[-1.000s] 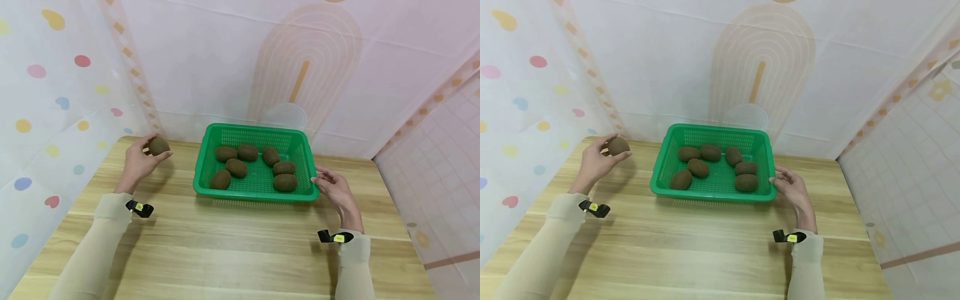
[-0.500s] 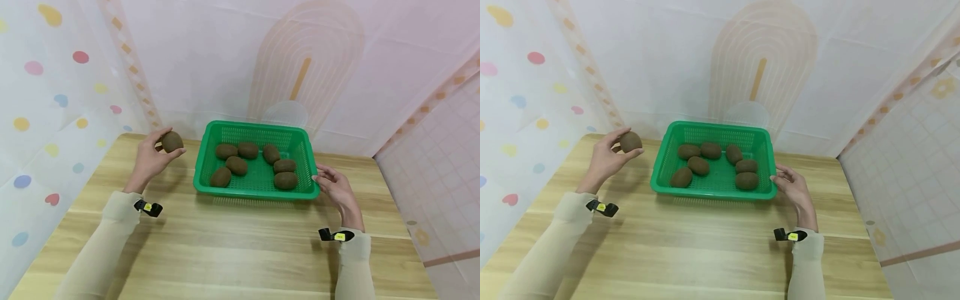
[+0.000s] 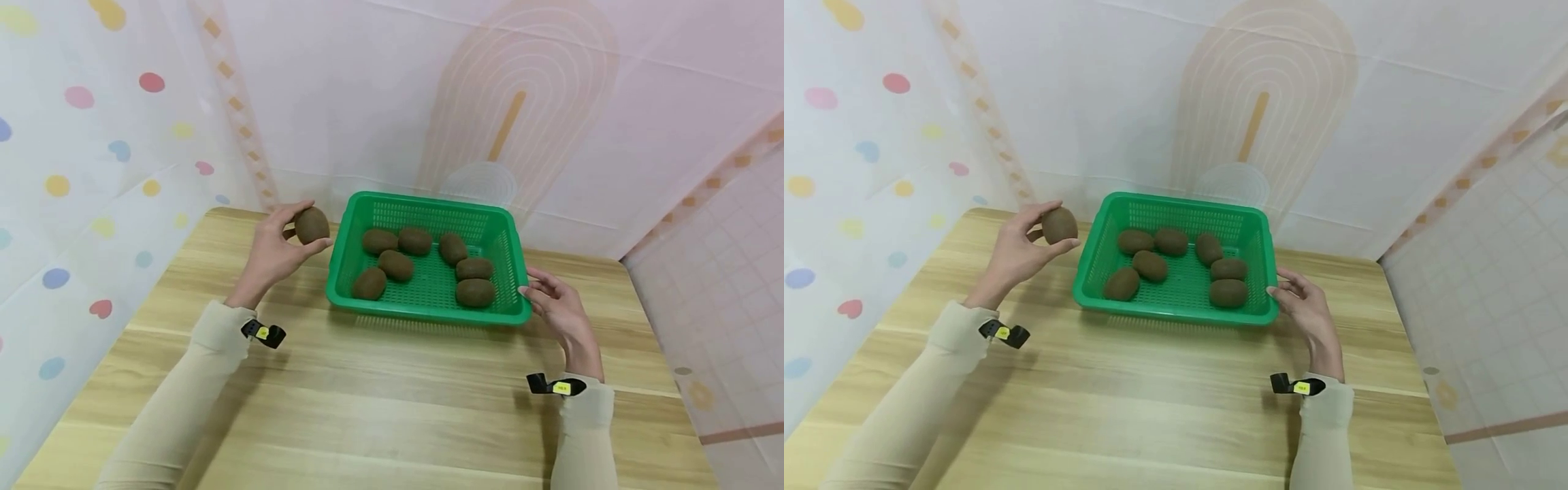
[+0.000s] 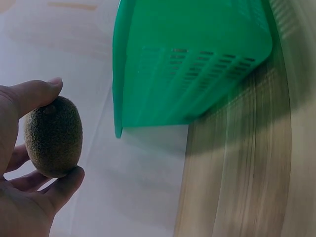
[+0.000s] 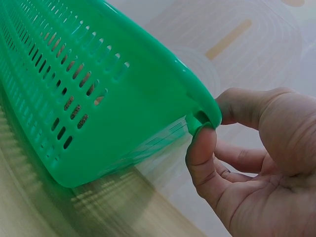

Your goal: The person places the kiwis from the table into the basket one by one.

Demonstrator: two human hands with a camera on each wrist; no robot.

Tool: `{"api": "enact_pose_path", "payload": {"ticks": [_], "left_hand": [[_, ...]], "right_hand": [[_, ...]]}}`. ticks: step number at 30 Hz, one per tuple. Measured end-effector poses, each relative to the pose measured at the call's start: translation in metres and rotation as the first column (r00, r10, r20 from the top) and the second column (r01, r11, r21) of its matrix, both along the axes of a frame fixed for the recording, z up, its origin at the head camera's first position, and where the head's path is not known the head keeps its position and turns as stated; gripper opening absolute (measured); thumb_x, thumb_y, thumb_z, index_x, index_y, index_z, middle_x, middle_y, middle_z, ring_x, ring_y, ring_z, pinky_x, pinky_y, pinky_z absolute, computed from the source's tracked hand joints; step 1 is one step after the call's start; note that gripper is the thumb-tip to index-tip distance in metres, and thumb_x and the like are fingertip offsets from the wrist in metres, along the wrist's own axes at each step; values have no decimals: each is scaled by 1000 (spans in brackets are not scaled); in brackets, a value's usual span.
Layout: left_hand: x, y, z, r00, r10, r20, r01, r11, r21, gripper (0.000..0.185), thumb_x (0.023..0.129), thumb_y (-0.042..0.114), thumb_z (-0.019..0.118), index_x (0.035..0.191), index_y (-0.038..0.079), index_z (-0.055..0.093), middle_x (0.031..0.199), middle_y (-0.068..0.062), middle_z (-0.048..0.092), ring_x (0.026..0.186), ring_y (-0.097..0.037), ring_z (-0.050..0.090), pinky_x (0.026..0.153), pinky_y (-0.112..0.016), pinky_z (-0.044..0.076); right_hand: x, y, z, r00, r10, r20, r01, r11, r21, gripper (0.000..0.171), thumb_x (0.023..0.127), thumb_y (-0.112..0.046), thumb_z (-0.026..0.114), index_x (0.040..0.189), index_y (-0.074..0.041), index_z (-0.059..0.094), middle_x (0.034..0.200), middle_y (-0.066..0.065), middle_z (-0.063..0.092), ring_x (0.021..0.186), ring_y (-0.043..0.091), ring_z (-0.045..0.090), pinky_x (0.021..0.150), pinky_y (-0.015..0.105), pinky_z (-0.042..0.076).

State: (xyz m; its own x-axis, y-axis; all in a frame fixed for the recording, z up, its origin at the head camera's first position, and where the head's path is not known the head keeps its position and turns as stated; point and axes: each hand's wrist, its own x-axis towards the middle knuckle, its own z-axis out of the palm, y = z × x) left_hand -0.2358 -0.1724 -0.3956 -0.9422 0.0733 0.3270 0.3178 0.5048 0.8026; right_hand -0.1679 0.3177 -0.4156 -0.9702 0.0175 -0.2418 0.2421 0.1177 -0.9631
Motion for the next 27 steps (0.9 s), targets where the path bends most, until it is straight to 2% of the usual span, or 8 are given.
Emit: {"api": "enact_pose_path", "payload": {"ticks": [7, 18, 27], "left_hand": [[3, 16, 2, 999, -50, -18, 49, 999, -11, 73, 82, 18, 88, 147, 11, 57, 142, -15, 58, 127, -32, 57, 99, -56, 55], [-5, 37, 2, 989, -139, -49, 136, 989, -54, 72, 82, 22, 89, 145, 10, 58, 141, -15, 57, 126, -32, 57, 101, -55, 55], [-10, 49, 3, 981, -191, -34, 187, 978, -95, 72, 83, 25, 88, 146, 10, 57, 142, -15, 56, 126, -33, 58, 102, -56, 54]], "right_hand": [[-1, 1, 1, 1000, 12, -5, -12, 1000, -4, 64, 99, -18, 70, 155, -6, 42, 109, -5, 59, 93, 2, 62, 81, 15, 56], [-1, 3, -2, 1000, 5, -12, -5, 1000, -14, 63, 99, -18, 70, 154, -6, 44, 106, -5, 61, 89, 2, 62, 77, 15, 55], [-3, 2, 0, 1000, 11, -13, -11, 1000, -5, 63, 100, -18, 69, 155, -6, 43, 108, -5, 61, 91, 2, 64, 80, 16, 56]]}}
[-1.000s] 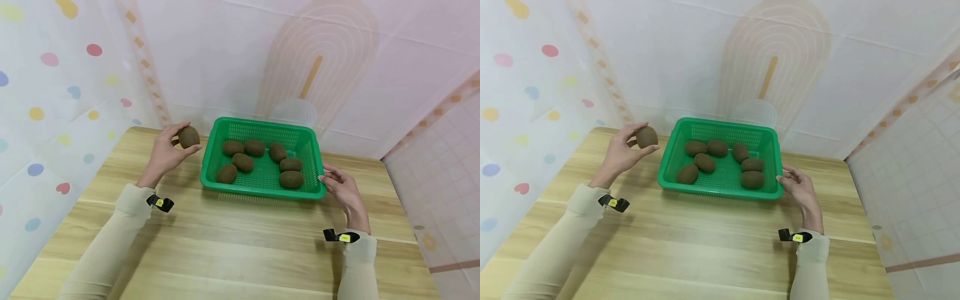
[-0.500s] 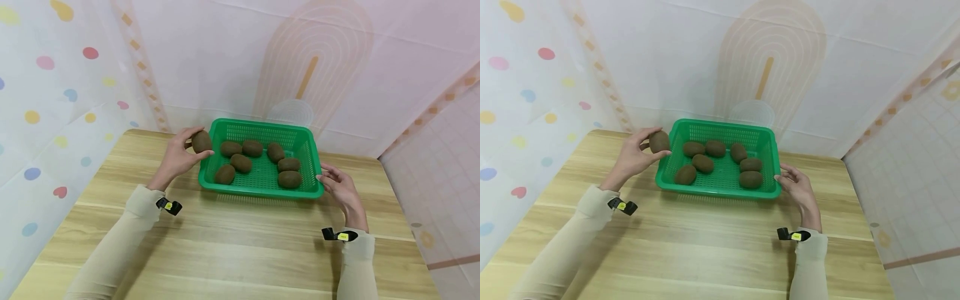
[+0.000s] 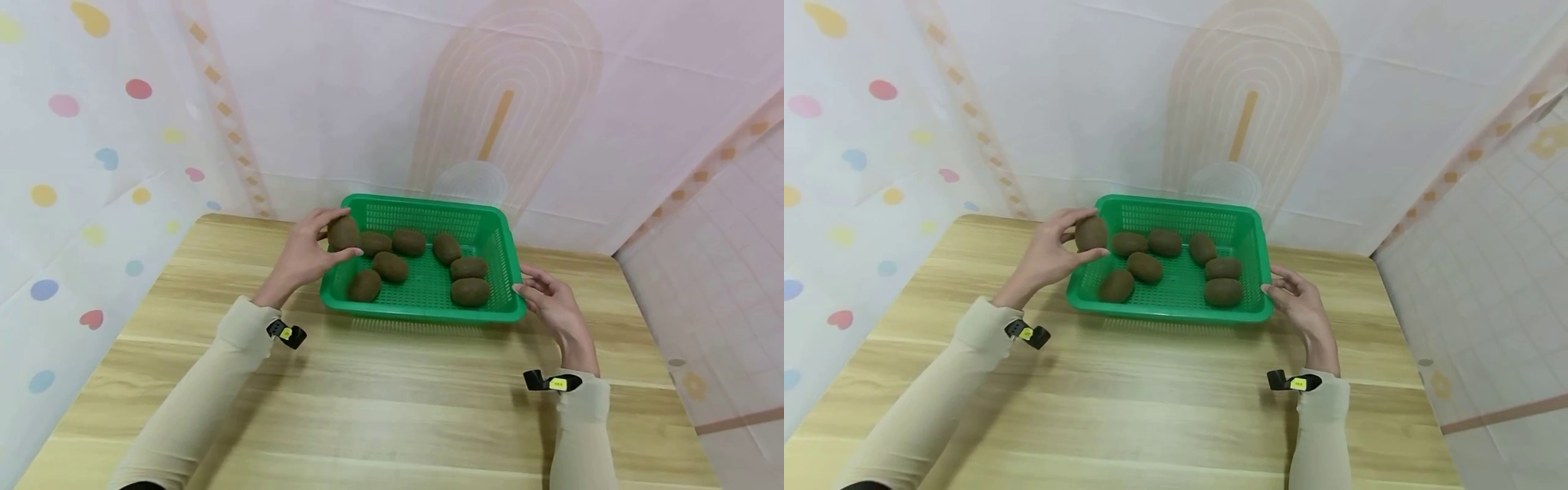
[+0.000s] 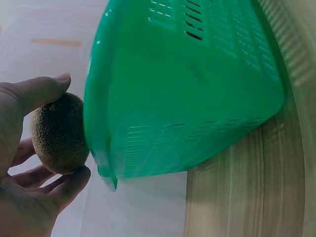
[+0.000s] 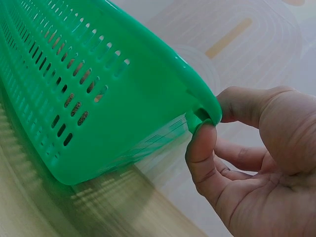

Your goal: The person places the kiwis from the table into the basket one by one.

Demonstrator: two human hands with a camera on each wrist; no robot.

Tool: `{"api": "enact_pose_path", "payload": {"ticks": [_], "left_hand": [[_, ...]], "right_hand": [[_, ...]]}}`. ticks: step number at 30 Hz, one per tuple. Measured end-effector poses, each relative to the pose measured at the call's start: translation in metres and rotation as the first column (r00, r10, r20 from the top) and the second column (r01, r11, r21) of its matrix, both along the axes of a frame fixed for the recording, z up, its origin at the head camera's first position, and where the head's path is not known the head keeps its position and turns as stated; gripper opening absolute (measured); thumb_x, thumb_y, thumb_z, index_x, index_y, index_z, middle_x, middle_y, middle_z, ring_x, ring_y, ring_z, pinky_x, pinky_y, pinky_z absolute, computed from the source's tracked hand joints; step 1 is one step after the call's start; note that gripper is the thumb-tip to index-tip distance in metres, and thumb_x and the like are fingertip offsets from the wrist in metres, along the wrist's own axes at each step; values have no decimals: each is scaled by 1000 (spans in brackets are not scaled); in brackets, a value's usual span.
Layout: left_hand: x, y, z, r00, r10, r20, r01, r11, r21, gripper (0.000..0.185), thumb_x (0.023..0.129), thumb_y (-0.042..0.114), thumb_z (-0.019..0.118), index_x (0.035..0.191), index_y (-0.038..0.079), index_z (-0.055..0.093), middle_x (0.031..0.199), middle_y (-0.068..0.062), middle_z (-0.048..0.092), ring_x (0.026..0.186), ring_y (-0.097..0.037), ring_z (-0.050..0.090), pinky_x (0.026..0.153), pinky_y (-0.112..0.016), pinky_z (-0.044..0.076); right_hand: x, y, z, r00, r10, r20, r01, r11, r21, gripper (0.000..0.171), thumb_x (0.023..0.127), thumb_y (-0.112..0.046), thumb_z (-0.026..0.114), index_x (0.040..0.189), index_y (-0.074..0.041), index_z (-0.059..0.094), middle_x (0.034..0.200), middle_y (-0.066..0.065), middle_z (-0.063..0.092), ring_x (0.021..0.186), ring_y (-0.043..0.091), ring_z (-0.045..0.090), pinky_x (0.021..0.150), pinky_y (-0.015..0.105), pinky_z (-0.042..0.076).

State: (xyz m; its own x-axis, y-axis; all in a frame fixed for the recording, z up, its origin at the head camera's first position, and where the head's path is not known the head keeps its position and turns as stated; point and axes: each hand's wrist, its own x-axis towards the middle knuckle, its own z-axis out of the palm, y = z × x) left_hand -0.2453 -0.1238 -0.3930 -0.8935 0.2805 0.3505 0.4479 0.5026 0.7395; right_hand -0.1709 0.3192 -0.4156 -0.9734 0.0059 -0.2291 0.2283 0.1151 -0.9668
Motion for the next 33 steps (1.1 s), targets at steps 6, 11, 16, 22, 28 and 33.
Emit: {"api": "enact_pose_path", "payload": {"ticks": [6, 11, 16, 22, 28, 33], "left_hand": [[-3, 1, -5, 1000, -17, -9, 17, 1000, 6, 70, 85, 23, 86, 145, 6, 56, 142, -19, 56, 129, -39, 56, 104, -55, 53], [-1, -2, -9, 1000, -12, -16, 12, 1000, 18, 69, 85, 22, 86, 145, 4, 56, 142, -21, 55, 130, -40, 55, 105, -56, 52], [3, -13, -11, 999, 43, -10, -42, 999, 34, 66, 88, 24, 83, 146, 5, 56, 144, -19, 54, 137, -37, 51, 107, -55, 51], [7, -28, -14, 994, 109, 12, -109, 994, 22, 71, 90, 31, 81, 151, 10, 51, 148, -15, 53, 140, -33, 48, 111, -53, 47], [12, -44, -22, 984, 176, 11, -175, 984, -28, 77, 91, 34, 79, 155, 11, 44, 155, -17, 47, 140, -39, 45, 112, -60, 42], [17, -58, -25, 972, 236, 22, -233, 968, -90, 82, 92, 43, 76, 159, 16, 38, 162, -15, 38, 148, -42, 36, 116, -66, 32]], "right_hand": [[-1, -2, 2, 1000, 6, -7, -6, 1000, -8, 63, 100, -16, 68, 156, -5, 41, 108, -5, 62, 93, 2, 64, 82, 17, 57], [1, -2, 0, 1000, 7, -1, -7, 999, 33, 61, 101, -18, 67, 155, -7, 43, 110, -4, 60, 91, 2, 63, 79, 16, 56], [3, -2, -1, 1000, 14, -10, -14, 999, 44, 61, 100, -20, 68, 155, -7, 44, 110, -4, 60, 93, 3, 64, 80, 17, 57], [3, 0, -3, 999, 30, -37, -26, 993, 114, 60, 102, -23, 66, 155, -8, 44, 111, -2, 58, 93, 2, 64, 82, 17, 57], [7, 3, -2, 992, 86, -96, -51, 945, 323, 56, 104, -32, 62, 154, -11, 48, 124, 7, 57, 98, 3, 62, 84, 21, 57], [9, 8, 5, 981, 126, -145, -45, 884, 465, 57, 105, -42, 56, 152, -11, 50, 145, 15, 56, 122, 23, 59, 101, 42, 52]]}}
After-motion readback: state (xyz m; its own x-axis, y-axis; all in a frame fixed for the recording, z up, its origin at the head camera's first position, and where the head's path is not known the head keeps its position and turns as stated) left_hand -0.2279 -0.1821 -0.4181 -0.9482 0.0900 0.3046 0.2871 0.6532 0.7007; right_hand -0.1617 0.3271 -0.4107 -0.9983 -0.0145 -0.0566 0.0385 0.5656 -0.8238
